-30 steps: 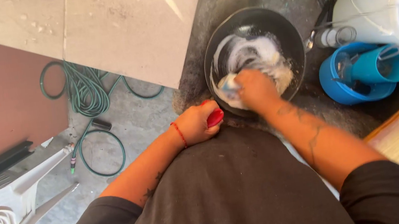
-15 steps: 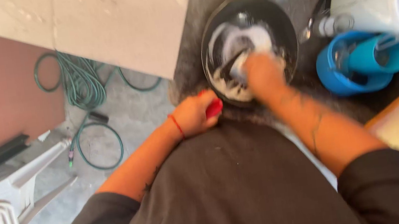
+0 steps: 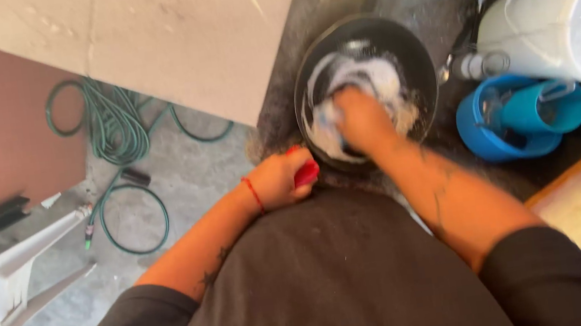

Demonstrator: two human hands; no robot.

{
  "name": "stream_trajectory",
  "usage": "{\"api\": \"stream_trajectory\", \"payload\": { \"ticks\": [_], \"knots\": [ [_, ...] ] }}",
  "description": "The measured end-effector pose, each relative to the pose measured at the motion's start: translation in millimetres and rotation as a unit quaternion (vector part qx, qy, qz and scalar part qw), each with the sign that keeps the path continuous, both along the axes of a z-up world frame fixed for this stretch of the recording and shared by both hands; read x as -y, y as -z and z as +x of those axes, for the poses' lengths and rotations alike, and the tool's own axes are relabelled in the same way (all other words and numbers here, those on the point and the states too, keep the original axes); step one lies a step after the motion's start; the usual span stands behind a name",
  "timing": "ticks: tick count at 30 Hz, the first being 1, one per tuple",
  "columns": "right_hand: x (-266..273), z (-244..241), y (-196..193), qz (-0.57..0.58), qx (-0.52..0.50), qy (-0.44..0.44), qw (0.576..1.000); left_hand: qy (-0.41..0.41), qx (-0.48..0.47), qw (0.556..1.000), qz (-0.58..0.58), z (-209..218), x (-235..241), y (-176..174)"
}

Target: The person washes several kitchen items at an outdoor sink using a sponge and soap. They scrub and rinse a pink plastic lid, a wooden cutting board, a wooden spatula, a white plastic lid, and a black frying pan, placing the cleaned items on a nearby tiled counter.

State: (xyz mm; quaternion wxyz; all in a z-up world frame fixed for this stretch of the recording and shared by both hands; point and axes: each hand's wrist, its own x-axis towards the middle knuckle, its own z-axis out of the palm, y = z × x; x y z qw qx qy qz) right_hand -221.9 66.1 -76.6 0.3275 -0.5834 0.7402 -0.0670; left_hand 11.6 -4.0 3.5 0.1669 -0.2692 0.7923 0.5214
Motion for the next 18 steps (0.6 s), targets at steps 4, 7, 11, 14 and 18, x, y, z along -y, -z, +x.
{"api": "stream_trajectory", "payload": {
  "ticks": [4, 7, 11, 14, 18],
  "knots": [
    [-2, -34, 10, 0.018, -0.049, 0.039, 0.998, -0.025, 0.000, 1.000, 0.000, 3, -9, -6],
    [-24, -38, 15, 0.091, -0.142, 0.065, 0.984, -0.003, -0.047, 0.999, -0.020, -10, 5, -3],
    [10, 12, 2, 0.019, -0.025, 0.024, 0.999, -0.010, -0.005, 1.000, 0.028, -2, 3, -8],
    [38, -12, 6, -0.049, -0.047, 0.051, 0.996, -0.012, 0.004, 1.000, 0.025, -3, -8, -6],
    [5, -20, 28, -0.079, -0.014, 0.022, 0.997, -0.022, 0.023, 0.999, 0.017, 0, -3, 4]
  ]
}}
